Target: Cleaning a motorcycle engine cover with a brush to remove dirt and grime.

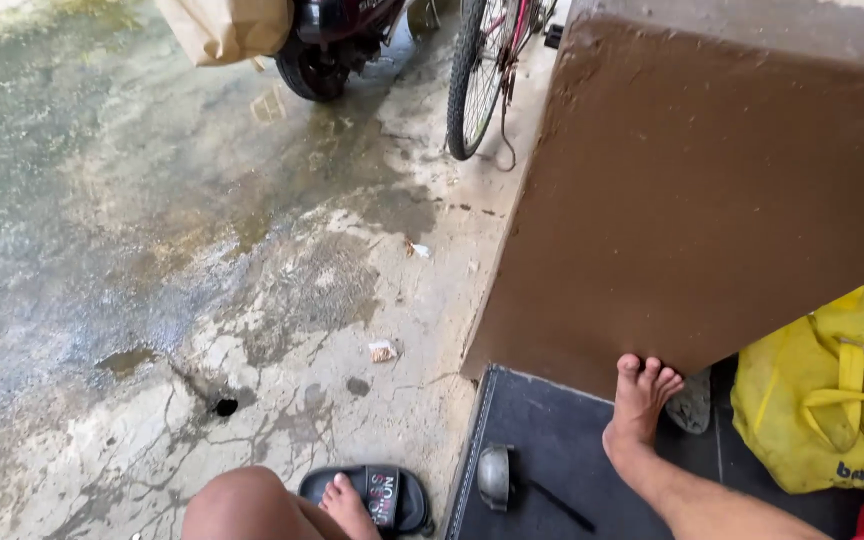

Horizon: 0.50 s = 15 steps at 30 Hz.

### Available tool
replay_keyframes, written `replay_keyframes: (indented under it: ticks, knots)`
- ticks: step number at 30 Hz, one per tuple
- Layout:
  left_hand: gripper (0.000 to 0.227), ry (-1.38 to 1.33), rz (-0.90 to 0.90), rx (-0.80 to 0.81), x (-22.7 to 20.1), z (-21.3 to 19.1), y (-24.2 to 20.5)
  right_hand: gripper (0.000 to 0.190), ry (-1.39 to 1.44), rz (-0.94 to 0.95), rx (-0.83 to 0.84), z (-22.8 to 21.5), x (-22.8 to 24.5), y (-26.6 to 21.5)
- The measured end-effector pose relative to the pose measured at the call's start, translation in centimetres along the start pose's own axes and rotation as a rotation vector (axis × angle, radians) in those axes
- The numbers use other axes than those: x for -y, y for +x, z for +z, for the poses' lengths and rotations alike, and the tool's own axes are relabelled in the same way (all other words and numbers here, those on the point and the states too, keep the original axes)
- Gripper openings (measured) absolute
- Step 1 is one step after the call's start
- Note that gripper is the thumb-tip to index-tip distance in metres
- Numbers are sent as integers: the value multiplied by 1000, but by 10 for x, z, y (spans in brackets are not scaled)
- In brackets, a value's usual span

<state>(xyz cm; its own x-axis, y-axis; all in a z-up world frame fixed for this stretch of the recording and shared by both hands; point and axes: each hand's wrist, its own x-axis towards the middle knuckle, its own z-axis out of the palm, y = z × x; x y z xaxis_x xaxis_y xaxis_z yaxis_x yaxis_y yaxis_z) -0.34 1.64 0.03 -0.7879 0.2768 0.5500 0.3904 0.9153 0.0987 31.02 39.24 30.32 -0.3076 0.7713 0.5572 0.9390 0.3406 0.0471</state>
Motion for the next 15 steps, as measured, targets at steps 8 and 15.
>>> replay_keyframes:
  ticks: [8, 15]
  knots:
    - [30, 52, 4, 187, -4, -15, 7, 42, 602, 469, 129, 24, -8, 4]
    - [30, 17, -59, 167, -2, 20, 1, 42, 712, 589, 242, -20, 14, 22]
